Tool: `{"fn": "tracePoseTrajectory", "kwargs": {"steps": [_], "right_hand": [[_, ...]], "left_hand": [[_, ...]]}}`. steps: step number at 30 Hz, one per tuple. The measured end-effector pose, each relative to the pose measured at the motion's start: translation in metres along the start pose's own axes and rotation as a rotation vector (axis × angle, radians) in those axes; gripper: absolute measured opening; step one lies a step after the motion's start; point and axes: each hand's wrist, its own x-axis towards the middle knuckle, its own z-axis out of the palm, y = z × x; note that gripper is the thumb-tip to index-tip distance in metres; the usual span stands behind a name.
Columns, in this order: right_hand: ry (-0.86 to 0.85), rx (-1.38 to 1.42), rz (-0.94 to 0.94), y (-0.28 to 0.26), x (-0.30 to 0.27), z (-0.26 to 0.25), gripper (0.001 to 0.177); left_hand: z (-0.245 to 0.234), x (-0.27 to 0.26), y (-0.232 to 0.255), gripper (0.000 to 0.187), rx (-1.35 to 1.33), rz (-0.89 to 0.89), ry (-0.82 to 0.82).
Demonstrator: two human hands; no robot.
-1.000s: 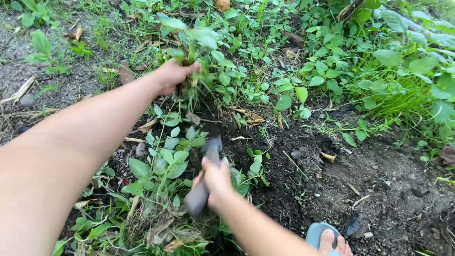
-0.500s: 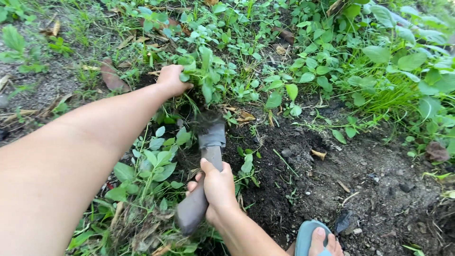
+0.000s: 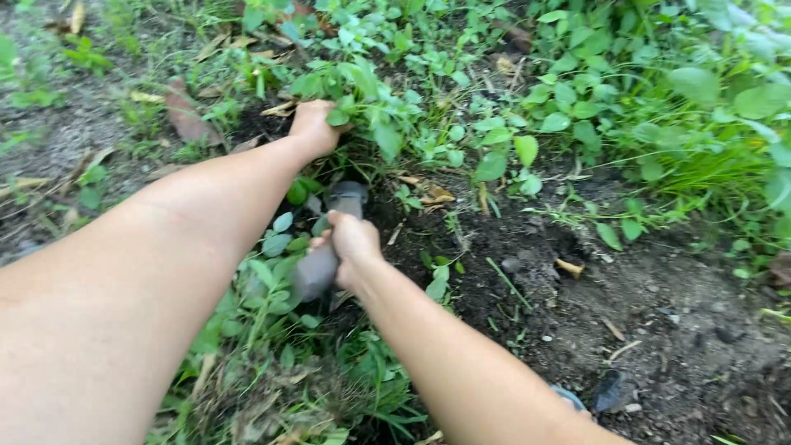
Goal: Removing weeds and loosening soil from a garden patch using a hand tool.
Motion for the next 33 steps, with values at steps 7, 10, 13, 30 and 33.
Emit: {"fn": "tracePoseTrajectory", "kwargs": {"steps": [7,10,13,30,33], "right_hand": [[0.133,-0.847,-0.437,-0.021,-0.025,-0.029,0.041],[0.110,-0.862,-0.502,-0.022,-0.021,-0.033,0.043],[0.186,-1.023,-0.535,-0.023,-0.035,-0.033,0.049],[0.055,-0.717,-0.388,-0.015,-0.033,-0.048,0.045],[0.069,-0.541,-0.166,-0.033,-0.075,-0.032,0.041]], "left_hand": [[-0.048,-0.010,0.010,0.030,-0.148,-0.188,-0.050],[-0.072,-0.014,0.018,0.034,-0.318,-0.436,-0.118],[-0.076,-0.020,0.016,0.035,-0.334,-0.441,-0.146],[-0.115,-0.015,0.029,0.050,-0.380,-0.355,-0.316],[-0.076,-0.009,0.036,0.064,-0.140,-0.067,-0.290]]}}
